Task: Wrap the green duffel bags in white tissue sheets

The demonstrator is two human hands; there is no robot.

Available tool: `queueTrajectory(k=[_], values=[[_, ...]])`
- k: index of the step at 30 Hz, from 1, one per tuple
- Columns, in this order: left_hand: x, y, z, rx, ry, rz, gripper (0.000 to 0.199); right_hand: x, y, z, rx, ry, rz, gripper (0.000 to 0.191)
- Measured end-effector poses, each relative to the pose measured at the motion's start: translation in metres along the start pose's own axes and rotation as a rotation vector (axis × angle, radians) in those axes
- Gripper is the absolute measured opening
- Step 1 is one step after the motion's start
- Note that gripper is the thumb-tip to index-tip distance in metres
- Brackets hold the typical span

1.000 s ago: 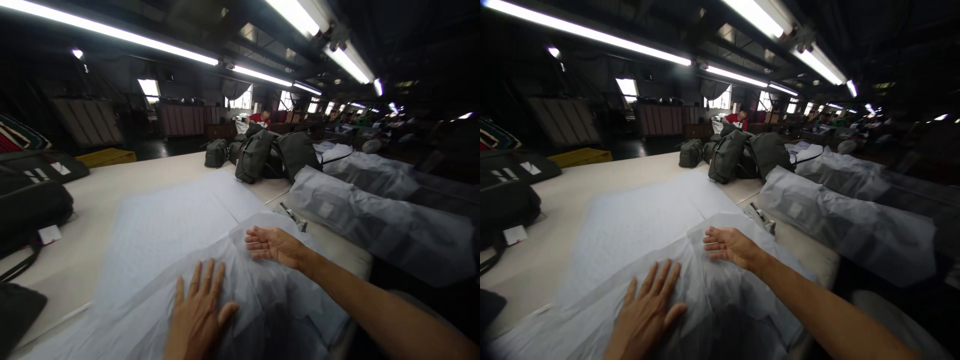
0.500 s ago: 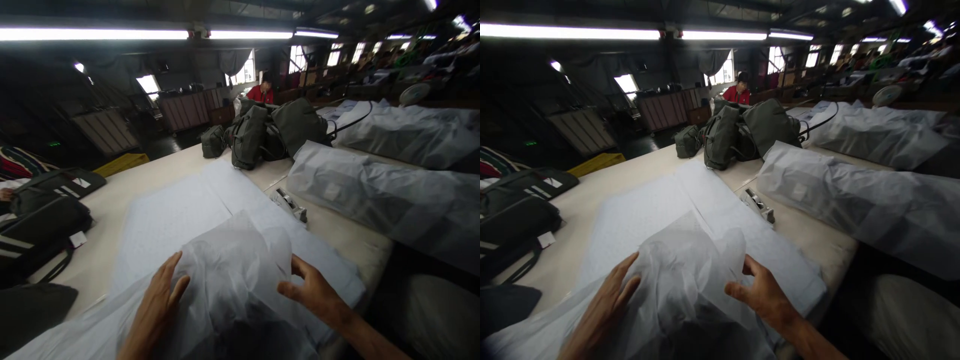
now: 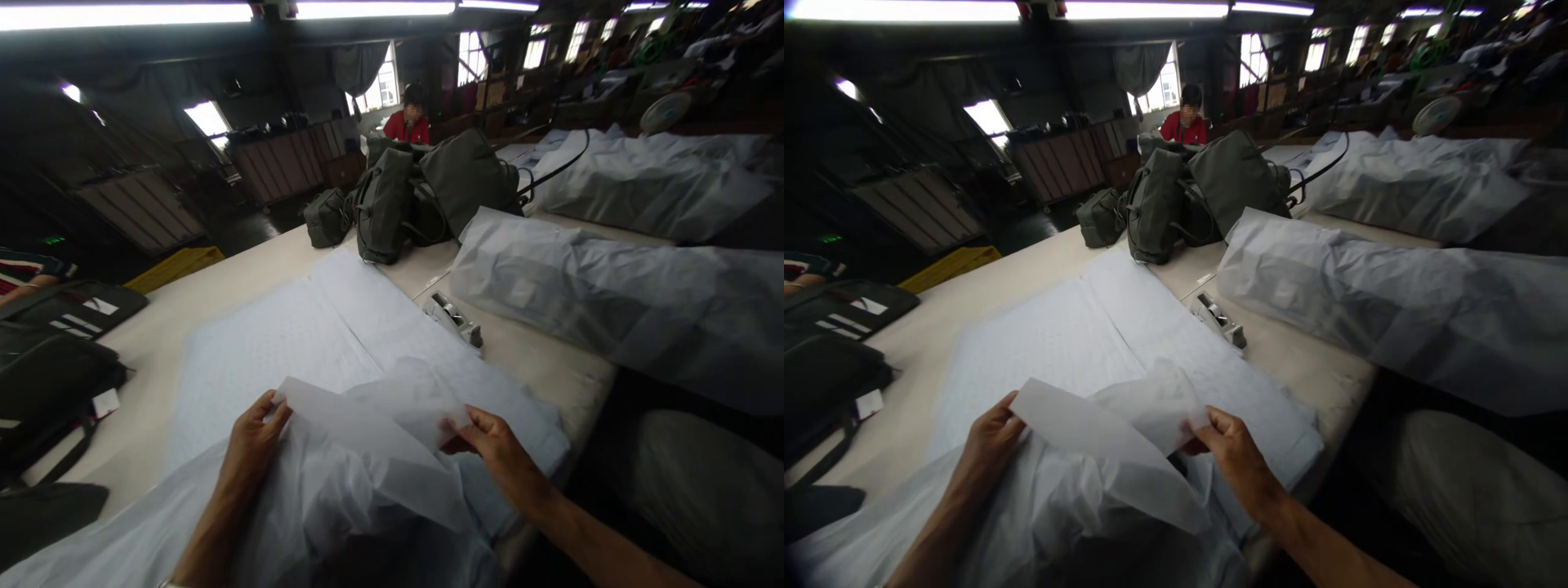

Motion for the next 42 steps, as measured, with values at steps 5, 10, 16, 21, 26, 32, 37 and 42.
queueTrajectory(k=[5, 10, 16, 21, 26, 32, 37, 42], values=[[0.001, -0.006, 0.01, -0.145, -0.135, -0.077, 0.045, 0.006, 0.008, -0.058, 0.202, 0.409, -0.009, 0.04], [0.002, -0.003, 0.011, -0.065, -0.118, -0.027, 0.041, -0.03, -0.015, -0.035, -0.23, 0.205, -0.451, 0.044], [0.004, -0.008, 0.015, -0.05, -0.103, 0.037, 0.042, -0.033, -0.007, 0.032, -0.56, -0.177, -0.126, 0.037], [0.004, -0.01, 0.017, -0.052, -0.093, 0.036, 0.043, -0.008, -0.013, 0.032, -0.506, -0.03, -0.195, 0.047], [0.008, -0.012, 0.017, -0.019, -0.101, -0.018, 0.042, 0.022, -0.013, 0.012, -0.61, 0.19, -0.261, 0.054], [0.018, -0.016, 0.018, 0.038, -0.174, -0.07, 0.042, 0.038, -0.033, 0.02, -0.904, 0.161, -0.554, 0.048], [0.028, -0.02, 0.021, 0.138, -0.19, -0.092, 0.04, 0.055, -0.059, 0.055, -1.198, -0.014, -0.784, 0.054], [0.035, -0.018, 0.026, 0.269, -0.242, -0.079, 0.028, 0.093, -0.053, 0.054, -1.352, -0.088, -0.665, 0.029]])
Point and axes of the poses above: each hand's wrist, its own x-axis towards the middle knuckle, its own z-axis out of the palm, y = z × x, the point moved 3 cm from there along x, towards the middle knuckle, and after that the axes turned 12 degrees about x, right-handed, at the moved point
